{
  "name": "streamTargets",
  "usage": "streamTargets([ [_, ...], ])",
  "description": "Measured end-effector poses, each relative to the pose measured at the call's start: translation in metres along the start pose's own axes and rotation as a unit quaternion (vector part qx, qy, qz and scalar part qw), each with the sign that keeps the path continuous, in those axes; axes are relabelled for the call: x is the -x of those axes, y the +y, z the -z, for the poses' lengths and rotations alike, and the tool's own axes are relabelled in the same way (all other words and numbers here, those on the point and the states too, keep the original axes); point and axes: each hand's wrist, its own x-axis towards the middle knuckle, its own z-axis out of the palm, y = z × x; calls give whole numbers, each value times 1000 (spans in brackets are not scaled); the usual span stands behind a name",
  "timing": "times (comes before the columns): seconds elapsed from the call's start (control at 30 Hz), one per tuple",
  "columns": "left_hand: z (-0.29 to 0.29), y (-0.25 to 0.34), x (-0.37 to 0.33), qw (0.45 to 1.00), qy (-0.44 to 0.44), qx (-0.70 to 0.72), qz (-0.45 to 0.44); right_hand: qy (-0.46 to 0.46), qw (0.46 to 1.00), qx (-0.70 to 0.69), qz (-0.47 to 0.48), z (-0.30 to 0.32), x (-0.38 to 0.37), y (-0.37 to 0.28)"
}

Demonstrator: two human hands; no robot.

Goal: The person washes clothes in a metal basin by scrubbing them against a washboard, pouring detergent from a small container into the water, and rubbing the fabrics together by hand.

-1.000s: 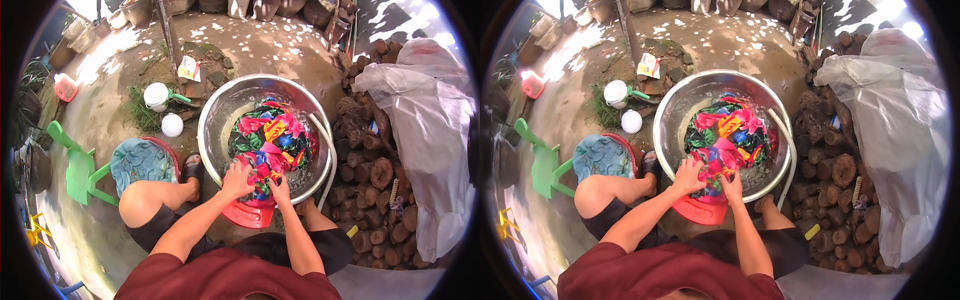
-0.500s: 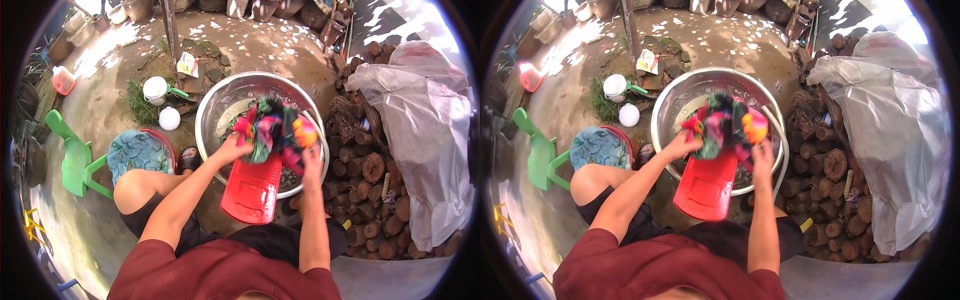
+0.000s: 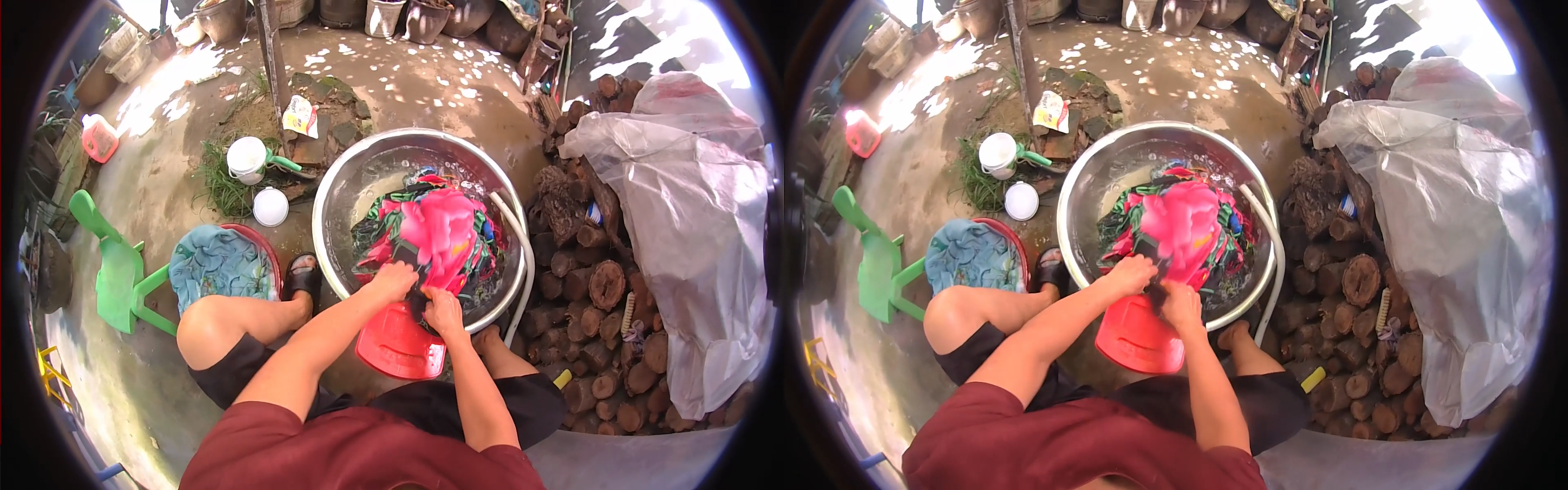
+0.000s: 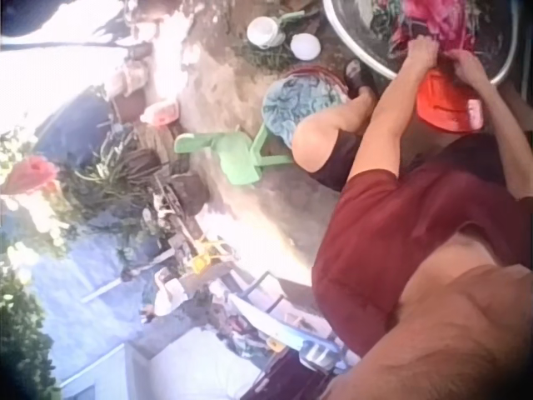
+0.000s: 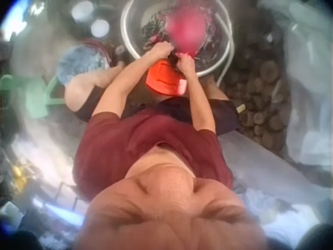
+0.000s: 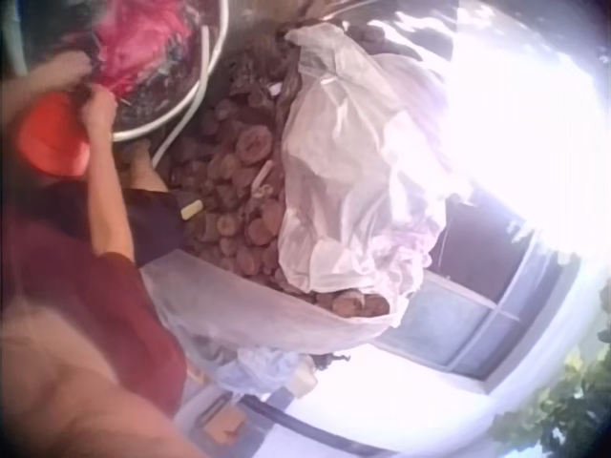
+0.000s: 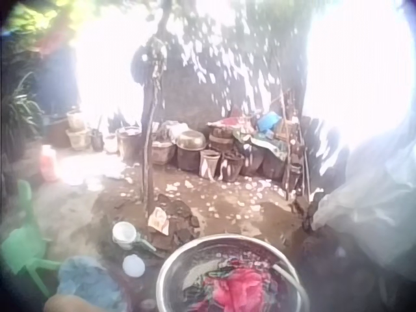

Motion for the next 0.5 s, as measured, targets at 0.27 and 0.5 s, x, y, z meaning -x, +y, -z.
streamTargets([
  [0.27,121,-1,6,953,-91,274,-91,50,998,-35,14,23,-3,-23],
  [0.5,161,-163,81,839,-177,-489,160,46,986,139,80,-63,4,-23],
])
